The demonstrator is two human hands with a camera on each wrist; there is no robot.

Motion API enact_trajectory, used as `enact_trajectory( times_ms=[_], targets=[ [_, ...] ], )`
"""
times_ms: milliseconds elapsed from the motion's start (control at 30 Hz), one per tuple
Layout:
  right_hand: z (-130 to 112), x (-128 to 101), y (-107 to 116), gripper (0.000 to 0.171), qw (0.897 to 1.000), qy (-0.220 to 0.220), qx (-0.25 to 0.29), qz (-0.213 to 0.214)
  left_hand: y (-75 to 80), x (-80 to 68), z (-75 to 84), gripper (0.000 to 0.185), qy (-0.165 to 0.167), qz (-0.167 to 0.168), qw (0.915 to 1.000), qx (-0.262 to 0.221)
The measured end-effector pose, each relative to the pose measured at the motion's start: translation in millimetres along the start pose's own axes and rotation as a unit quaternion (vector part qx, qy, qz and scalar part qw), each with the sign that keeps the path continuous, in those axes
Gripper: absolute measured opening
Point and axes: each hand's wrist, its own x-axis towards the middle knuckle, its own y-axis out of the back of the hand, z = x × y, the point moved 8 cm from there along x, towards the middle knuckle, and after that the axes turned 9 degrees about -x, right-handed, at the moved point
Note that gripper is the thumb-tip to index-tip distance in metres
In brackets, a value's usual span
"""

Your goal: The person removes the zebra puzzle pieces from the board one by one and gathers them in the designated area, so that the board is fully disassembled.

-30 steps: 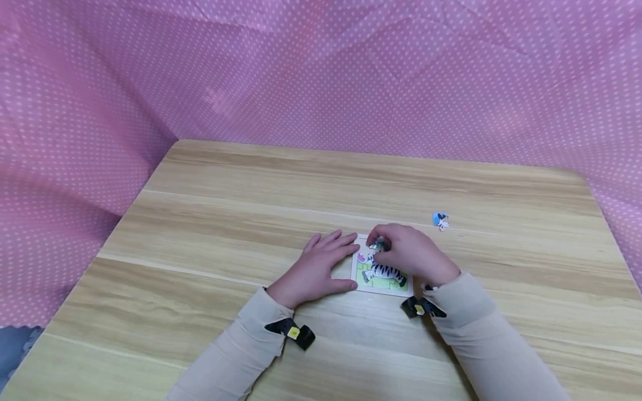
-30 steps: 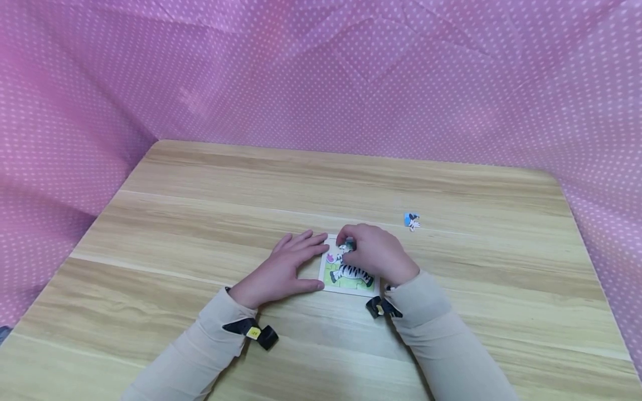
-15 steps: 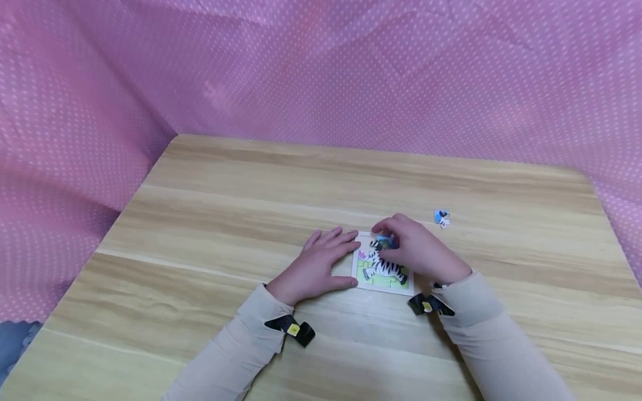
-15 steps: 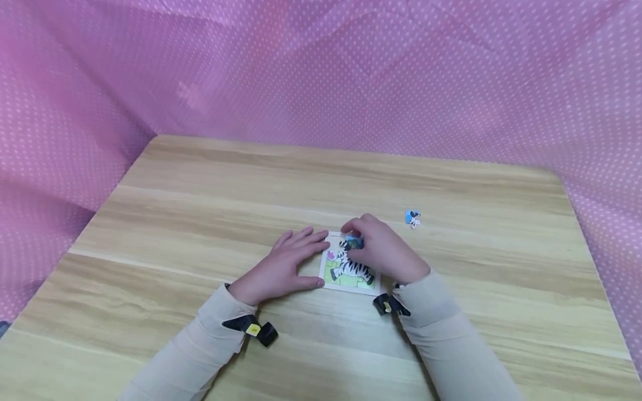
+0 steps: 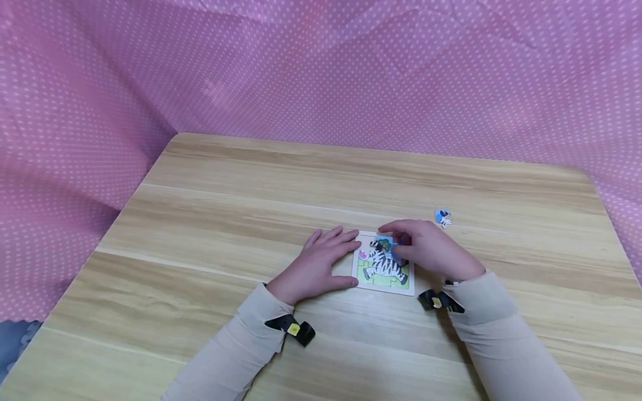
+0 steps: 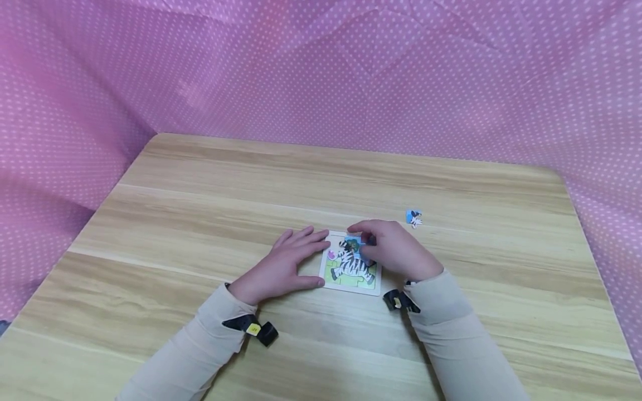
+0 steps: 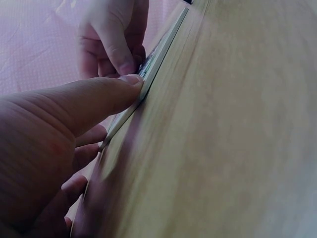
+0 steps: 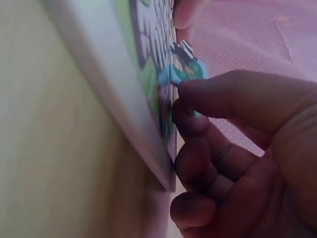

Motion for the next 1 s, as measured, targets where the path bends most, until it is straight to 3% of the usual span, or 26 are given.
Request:
enact_trajectory(
  times_ms=[267, 667, 1000],
  targets=[
    [16, -2, 7, 0.011, 0.998, -0.019, 0.057, 0.034, -0.9, -0.5, 1.0, 0.075, 0.0, 0.002, 1.0, -0.001],
    [48, -19, 29, 0.031, 0.987, -0.081, 0.097, 0.097, -1.7, -1.9, 1.9, 0.076, 0.003, 0.004, 1.0, 0.002],
    [74, -34, 43, 0.035, 0.978, -0.097, 0.098, 0.158, -3.3, -2.8, 1.6, 0.075, -0.002, 0.009, 1.0, 0.003]
  ],
)
